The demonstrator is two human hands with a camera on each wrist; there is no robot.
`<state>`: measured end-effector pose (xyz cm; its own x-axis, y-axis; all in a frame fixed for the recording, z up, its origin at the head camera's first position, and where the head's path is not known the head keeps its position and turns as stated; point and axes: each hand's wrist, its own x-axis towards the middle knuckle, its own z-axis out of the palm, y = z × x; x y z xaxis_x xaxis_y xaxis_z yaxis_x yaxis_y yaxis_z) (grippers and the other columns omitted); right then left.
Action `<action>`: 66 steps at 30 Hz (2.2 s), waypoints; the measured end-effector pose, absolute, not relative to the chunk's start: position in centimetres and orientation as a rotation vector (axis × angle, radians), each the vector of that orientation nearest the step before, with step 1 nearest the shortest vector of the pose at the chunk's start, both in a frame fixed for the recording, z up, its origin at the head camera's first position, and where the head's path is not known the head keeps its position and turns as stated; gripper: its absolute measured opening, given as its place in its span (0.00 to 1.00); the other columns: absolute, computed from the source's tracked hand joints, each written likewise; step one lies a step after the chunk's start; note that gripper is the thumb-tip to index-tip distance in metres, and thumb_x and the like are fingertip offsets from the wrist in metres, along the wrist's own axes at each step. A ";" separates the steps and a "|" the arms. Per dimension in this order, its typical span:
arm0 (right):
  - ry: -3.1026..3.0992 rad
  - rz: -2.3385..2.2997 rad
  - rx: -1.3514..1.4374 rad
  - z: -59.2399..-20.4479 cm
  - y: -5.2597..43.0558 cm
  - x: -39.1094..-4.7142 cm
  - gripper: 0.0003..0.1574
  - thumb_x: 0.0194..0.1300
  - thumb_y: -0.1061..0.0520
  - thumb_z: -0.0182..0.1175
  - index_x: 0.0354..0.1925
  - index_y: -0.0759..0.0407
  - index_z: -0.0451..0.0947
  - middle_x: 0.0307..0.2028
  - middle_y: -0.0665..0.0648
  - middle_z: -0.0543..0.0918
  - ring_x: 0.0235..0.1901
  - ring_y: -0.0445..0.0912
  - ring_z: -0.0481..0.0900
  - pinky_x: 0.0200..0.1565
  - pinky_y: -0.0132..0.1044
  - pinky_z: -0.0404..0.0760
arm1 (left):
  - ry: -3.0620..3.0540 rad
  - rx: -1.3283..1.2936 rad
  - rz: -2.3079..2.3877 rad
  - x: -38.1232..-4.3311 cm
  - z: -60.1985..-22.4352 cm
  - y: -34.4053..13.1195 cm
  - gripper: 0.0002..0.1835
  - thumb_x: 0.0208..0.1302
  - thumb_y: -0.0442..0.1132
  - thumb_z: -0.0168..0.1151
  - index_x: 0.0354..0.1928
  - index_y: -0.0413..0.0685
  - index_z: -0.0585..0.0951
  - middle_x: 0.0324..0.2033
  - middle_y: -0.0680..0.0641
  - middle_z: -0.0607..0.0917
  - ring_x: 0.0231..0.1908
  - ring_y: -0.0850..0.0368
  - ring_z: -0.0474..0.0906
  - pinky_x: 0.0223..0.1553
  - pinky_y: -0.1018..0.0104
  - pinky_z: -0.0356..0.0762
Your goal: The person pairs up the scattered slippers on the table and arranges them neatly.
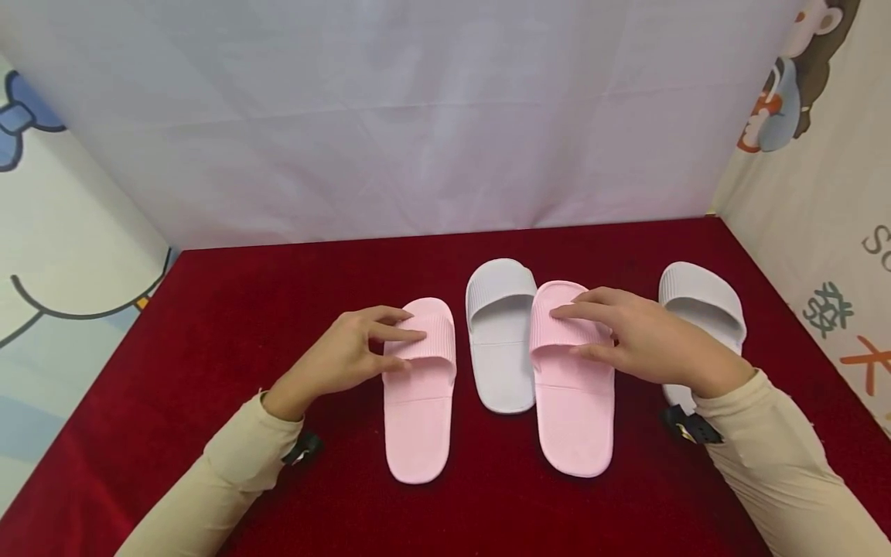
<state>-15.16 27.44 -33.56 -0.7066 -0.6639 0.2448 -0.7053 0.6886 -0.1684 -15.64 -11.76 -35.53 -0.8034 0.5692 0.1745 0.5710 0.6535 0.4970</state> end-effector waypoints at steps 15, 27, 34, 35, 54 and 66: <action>-2.696 0.378 1.205 -33.6 26.0 -14.3 0.34 0.53 0.54 0.75 0.59 0.44 0.80 0.54 0.52 0.82 0.50 0.46 0.80 0.46 0.43 0.78 | -2.861 -1.021 -0.858 -15.1 -35.5 -11.1 0.21 0.53 0.39 0.76 0.52 0.56 0.88 0.56 0.42 0.84 0.52 0.48 0.84 0.46 0.61 0.78; -2.680 0.442 1.262 -34.3 24.1 -13.9 0.32 0.55 0.53 0.74 0.59 0.44 0.80 0.54 0.52 0.83 0.50 0.46 0.81 0.46 0.44 0.81 | -2.876 -1.009 -0.861 -14.8 -35.6 -10.7 0.21 0.53 0.39 0.76 0.51 0.57 0.88 0.56 0.43 0.84 0.49 0.50 0.85 0.45 0.61 0.78; -2.693 0.460 1.249 -34.9 23.3 -13.7 0.32 0.56 0.53 0.73 0.60 0.46 0.79 0.54 0.55 0.82 0.54 0.51 0.81 0.50 0.50 0.81 | -2.865 -1.031 -0.866 -14.7 -35.9 -10.6 0.21 0.52 0.39 0.76 0.51 0.56 0.88 0.55 0.43 0.84 0.52 0.49 0.84 0.48 0.57 0.80; -2.692 0.464 1.246 -34.9 23.2 -13.7 0.32 0.56 0.53 0.73 0.60 0.46 0.79 0.55 0.56 0.82 0.54 0.51 0.81 0.50 0.49 0.81 | -2.863 -1.034 -0.867 -14.7 -35.9 -10.6 0.20 0.53 0.39 0.76 0.51 0.56 0.88 0.55 0.43 0.85 0.51 0.49 0.84 0.48 0.58 0.80; -2.725 0.495 1.226 -35.7 21.5 -13.8 0.31 0.59 0.52 0.71 0.62 0.47 0.78 0.57 0.58 0.81 0.56 0.54 0.80 0.54 0.51 0.80 | -2.846 -1.066 -0.884 -14.4 -35.6 -10.4 0.21 0.53 0.37 0.75 0.51 0.55 0.88 0.56 0.42 0.84 0.53 0.48 0.83 0.48 0.58 0.81; -2.714 0.519 1.241 -36.2 21.0 -14.0 0.31 0.61 0.50 0.70 0.62 0.45 0.78 0.57 0.57 0.80 0.56 0.53 0.79 0.55 0.51 0.79 | -2.830 -1.031 -0.884 -14.3 -35.5 -10.3 0.20 0.52 0.37 0.76 0.49 0.54 0.89 0.55 0.42 0.84 0.54 0.48 0.83 0.51 0.55 0.81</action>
<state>-13.99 20.98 -36.18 -0.6591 -0.7124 0.2410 -0.7511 0.6068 -0.2602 -14.28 -10.34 -35.53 -0.7841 0.5918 0.1870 0.5931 0.6256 0.5069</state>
